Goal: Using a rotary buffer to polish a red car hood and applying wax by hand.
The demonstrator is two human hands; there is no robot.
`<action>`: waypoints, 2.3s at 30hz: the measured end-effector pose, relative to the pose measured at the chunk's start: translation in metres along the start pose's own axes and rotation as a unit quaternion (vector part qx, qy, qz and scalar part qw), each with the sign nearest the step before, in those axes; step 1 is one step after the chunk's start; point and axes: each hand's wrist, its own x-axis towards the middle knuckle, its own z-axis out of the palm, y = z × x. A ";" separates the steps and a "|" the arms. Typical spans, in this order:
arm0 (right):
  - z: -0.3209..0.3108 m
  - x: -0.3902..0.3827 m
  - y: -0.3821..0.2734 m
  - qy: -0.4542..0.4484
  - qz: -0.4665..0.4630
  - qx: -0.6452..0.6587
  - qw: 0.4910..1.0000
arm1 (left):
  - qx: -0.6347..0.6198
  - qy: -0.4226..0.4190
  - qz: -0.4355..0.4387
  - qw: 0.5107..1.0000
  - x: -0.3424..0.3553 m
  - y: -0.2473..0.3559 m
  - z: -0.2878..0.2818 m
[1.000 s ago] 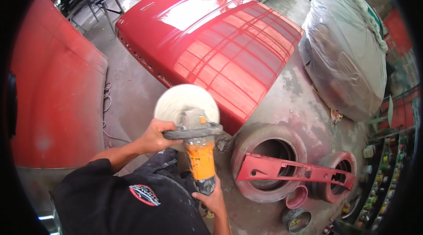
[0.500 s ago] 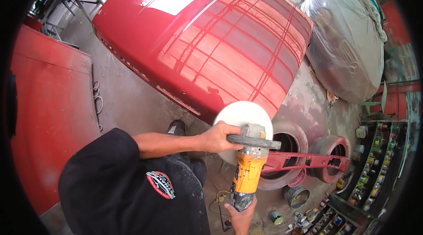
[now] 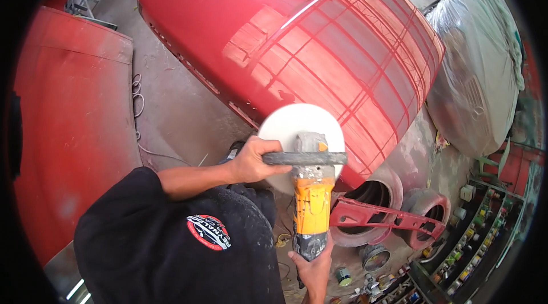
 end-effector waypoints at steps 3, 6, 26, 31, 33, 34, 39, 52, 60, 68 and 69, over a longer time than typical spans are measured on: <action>0.007 0.016 -0.006 -0.029 -0.076 -0.042 0.996 | 0.029 0.042 -0.001 0.999 -0.009 0.006 -0.019; 0.014 0.034 -0.014 -0.062 -0.091 -0.050 0.993 | 0.064 0.100 0.003 0.993 -0.018 0.010 -0.040; 0.128 0.117 -0.018 -0.176 -0.149 0.080 0.970 | 0.293 0.177 0.020 0.940 -0.014 0.016 -0.129; 0.145 0.089 0.022 -0.084 -0.102 0.137 0.982 | 0.282 0.066 0.057 0.955 0.004 0.011 -0.101; 0.156 0.081 0.036 -0.056 -0.099 0.157 0.981 | 0.290 0.037 0.072 0.954 0.012 0.005 -0.093; 0.158 0.077 0.041 -0.038 -0.092 0.177 0.979 | 0.284 0.013 0.079 0.956 0.017 0.003 -0.086; 0.157 0.058 0.065 0.042 -0.056 0.247 0.967 | 0.253 -0.076 0.111 0.958 0.043 -0.004 -0.031; 0.144 0.021 0.082 0.212 0.014 0.337 0.917 | 0.162 -0.196 0.189 0.949 0.089 -0.021 0.083; 0.129 0.050 0.071 0.144 -0.027 0.308 0.940 | 0.181 -0.112 0.189 0.959 0.093 -0.028 0.048; 0.148 0.089 0.065 0.044 -0.084 0.257 0.962 | 0.262 -0.018 0.137 0.955 0.067 -0.025 -0.030; 0.149 0.089 0.059 0.037 -0.093 0.258 0.961 | 0.268 -0.003 0.136 0.954 0.062 -0.024 -0.037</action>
